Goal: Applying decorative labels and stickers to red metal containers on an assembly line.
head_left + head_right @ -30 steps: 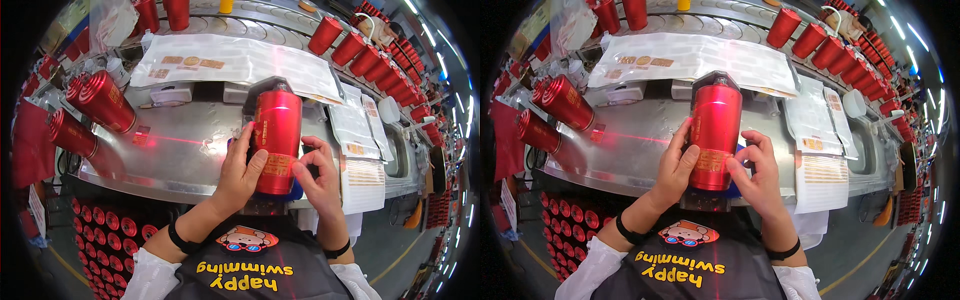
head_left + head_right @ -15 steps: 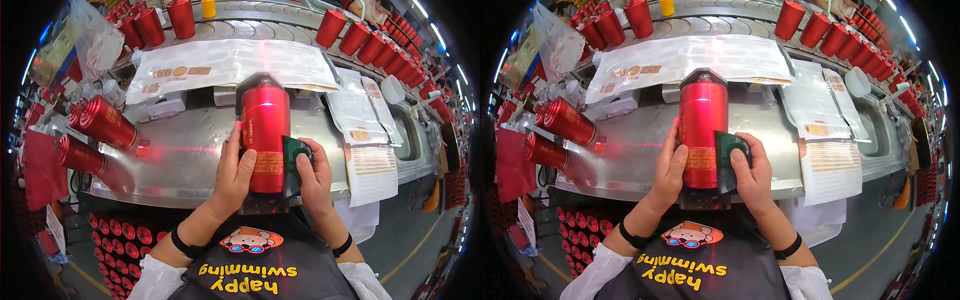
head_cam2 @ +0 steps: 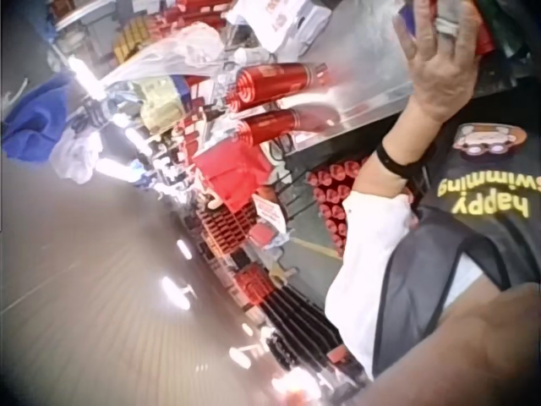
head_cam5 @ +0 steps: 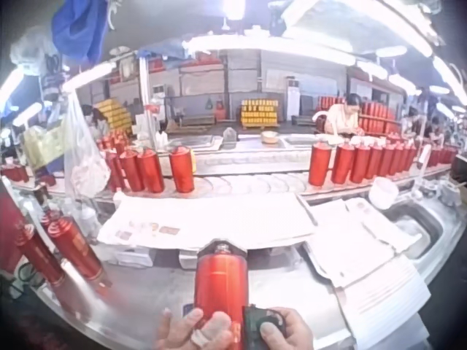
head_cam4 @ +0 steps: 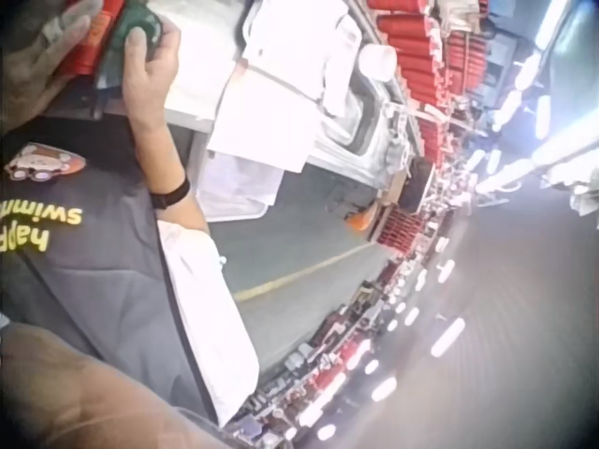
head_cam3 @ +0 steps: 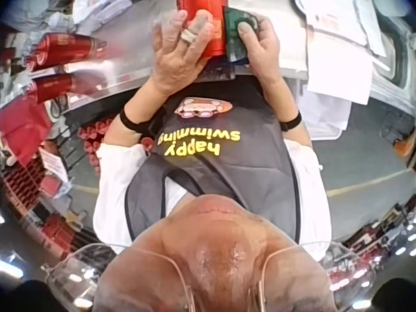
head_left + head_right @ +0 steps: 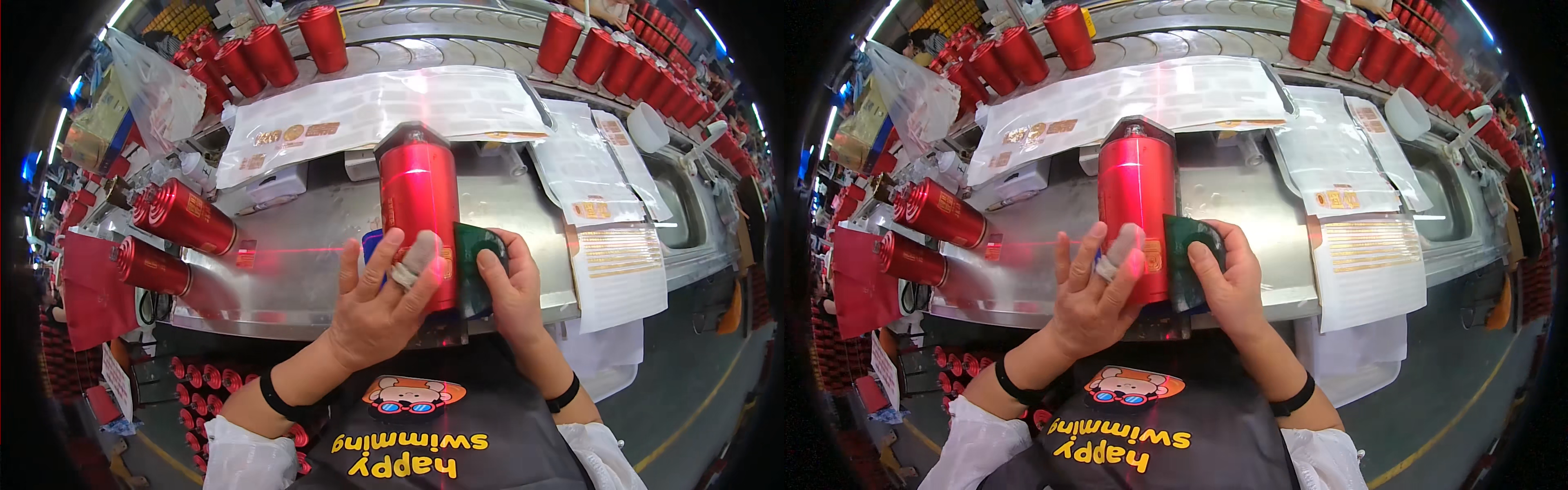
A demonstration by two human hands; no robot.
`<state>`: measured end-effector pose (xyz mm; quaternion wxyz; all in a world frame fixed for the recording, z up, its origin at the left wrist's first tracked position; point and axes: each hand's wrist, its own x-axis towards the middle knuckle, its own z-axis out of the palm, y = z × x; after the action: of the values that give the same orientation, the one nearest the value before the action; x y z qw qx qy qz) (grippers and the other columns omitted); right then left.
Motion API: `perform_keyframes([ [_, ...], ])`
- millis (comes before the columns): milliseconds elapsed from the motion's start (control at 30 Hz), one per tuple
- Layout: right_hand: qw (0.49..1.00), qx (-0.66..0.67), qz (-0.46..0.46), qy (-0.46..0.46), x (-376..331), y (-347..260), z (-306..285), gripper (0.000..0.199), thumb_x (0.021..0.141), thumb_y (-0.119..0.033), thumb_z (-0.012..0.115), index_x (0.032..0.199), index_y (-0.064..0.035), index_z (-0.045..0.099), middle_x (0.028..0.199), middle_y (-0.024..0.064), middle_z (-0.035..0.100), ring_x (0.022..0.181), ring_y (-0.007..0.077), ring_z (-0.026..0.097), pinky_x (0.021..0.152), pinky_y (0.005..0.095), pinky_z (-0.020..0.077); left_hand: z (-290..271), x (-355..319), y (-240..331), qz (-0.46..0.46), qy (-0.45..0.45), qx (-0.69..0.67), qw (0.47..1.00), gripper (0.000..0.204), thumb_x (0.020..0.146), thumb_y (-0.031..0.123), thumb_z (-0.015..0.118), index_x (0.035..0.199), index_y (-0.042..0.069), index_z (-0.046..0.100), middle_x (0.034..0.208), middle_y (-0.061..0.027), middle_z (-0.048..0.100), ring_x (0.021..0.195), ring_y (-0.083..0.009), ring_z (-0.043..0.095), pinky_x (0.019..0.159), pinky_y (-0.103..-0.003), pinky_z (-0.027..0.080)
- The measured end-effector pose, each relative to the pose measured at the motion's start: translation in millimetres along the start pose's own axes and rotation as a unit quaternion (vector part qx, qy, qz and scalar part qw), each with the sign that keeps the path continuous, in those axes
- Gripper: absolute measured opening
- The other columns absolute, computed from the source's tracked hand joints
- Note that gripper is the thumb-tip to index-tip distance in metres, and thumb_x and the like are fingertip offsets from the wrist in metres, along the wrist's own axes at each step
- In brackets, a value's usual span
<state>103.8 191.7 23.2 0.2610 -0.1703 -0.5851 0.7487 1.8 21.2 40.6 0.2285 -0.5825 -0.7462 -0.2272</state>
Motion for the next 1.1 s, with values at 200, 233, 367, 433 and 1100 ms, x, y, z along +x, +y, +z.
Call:
perform_keyframes([
  [200, 0.995, -0.103, -0.014, -0.002, 2, -1, -10, 0.028, 0.091, -0.015, 0.063, 0.114, -0.0003, 0.055, 0.1, 0.007, 0.063, 0.088, 0.0113, 0.059, 0.078, 0.0271, 0.0492, -5, 23, 5, 0.101, -0.055, 0.011, 0.993, 0.039, 0.088, 0.016, 0.049, 0.125, 0.019, 0.06, 0.109, -0.0049, 0.066, 0.127, -0.0244, 0.048, 0.115, -0.056, 0.011],
  [233, 0.986, -0.168, -0.019, 0.004, 6, -3, -13, 0.032, 0.089, -0.02, 0.064, 0.112, -0.0002, 0.057, 0.099, 0.0104, 0.064, 0.089, 0.0146, 0.06, 0.078, 0.0302, 0.0492, -5, 27, 3, 0.113, -0.067, 0.011, 0.991, 0.039, 0.085, 0.013, 0.054, 0.123, 0.017, 0.061, 0.113, -0.0057, 0.065, 0.126, -0.0265, 0.049, 0.115, -0.058, 0.011],
  [367, 0.986, -0.153, -0.051, -0.049, 11, 2, -6, 0.033, 0.089, -0.017, 0.065, 0.116, -0.0006, 0.055, 0.102, 0.0079, 0.063, 0.094, 0.0114, 0.058, 0.082, 0.0274, 0.0488, -12, 6, -3, 0.076, -0.039, -0.002, 0.996, 0.047, 0.082, 0.025, 0.064, 0.126, 0.011, 0.055, 0.13, -0.0143, 0.055, 0.129, -0.0349, 0.043, 0.114, -0.061, 0.011],
  [433, 0.987, -0.141, -0.048, -0.061, 7, -6, -8, 0.034, 0.091, -0.018, 0.064, 0.118, -0.0007, 0.055, 0.104, 0.0072, 0.062, 0.096, 0.0099, 0.056, 0.084, 0.026, 0.0477, -13, 0, -5, 0.018, -0.051, -0.059, 0.997, 0.07, 0.08, 0.038, 0.068, 0.138, 0.007, 0.042, 0.14, -0.0225, 0.043, 0.134, -0.0425, 0.032, 0.113, -0.061, 0.012],
  [1100, 0.989, -0.089, -0.051, -0.111, 6, -12, -21, 0.032, 0.092, -0.019, 0.063, 0.118, -0.0023, 0.055, 0.101, 0.0035, 0.063, 0.095, 0.0076, 0.056, 0.085, 0.0243, 0.0458, 5, -2, -4, -0.064, -0.017, -0.075, 0.995, 0.095, 0.075, 0.037, 0.072, 0.146, -0.004, 0.024, 0.149, -0.0304, 0.026, 0.141, -0.0452, 0.022, 0.115, -0.057, 0.008],
])
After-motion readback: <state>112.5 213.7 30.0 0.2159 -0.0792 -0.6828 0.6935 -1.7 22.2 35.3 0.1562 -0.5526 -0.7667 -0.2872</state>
